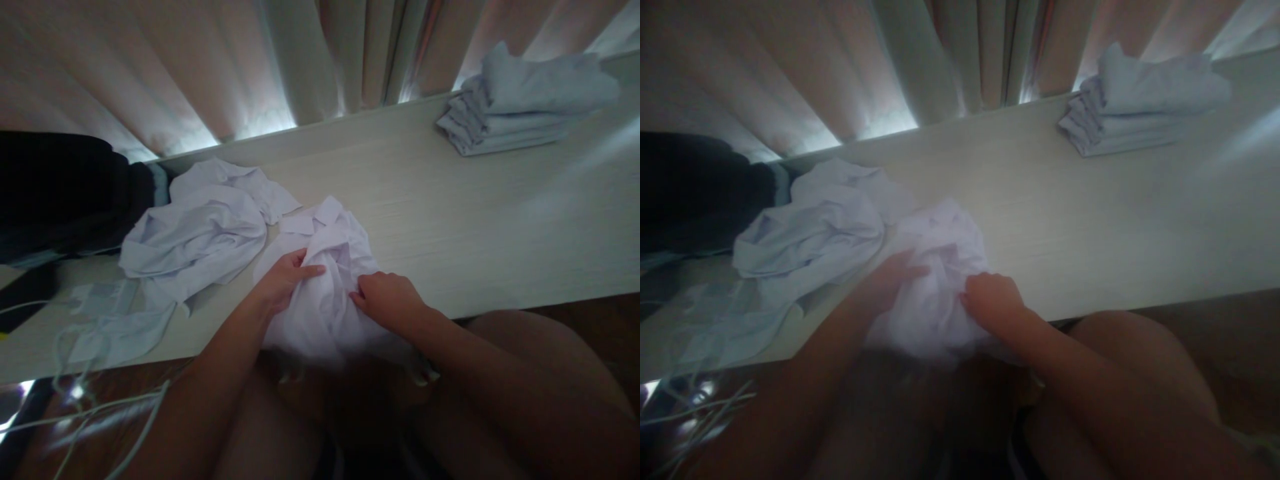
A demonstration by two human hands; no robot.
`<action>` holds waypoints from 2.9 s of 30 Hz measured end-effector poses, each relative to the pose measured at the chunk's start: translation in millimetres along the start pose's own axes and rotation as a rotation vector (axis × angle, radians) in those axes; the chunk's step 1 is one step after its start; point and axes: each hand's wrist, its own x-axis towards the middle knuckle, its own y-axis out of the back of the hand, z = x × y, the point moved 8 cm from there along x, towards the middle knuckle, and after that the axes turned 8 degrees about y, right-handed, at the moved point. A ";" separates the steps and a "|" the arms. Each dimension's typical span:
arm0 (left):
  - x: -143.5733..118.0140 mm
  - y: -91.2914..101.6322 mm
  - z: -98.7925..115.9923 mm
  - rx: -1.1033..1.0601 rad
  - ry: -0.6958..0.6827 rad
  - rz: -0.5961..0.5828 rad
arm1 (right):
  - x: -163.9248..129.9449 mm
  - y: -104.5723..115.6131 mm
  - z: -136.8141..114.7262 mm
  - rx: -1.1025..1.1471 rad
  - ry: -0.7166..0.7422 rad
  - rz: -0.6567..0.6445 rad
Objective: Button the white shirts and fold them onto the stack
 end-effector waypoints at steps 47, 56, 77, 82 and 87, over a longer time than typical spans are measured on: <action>-23.9 -5.4 7.9 0.322 -0.159 0.381 | 3.1 43.4 -7.7 1.091 0.315 0.213; -23.6 -4.8 10.4 0.387 -0.200 0.375 | 5.1 36.4 -7.0 1.112 0.302 0.278; -14.8 -8.7 -12.8 0.075 -0.039 0.199 | -17.7 62.0 -13.9 0.723 0.348 0.611; -10.8 -10.1 -18.1 -0.003 -0.027 0.142 | -15.0 60.7 -13.9 0.779 0.350 0.565; -9.9 -16.0 -22.6 -0.059 -0.021 0.119 | -13.4 57.6 -16.0 0.846 0.391 0.538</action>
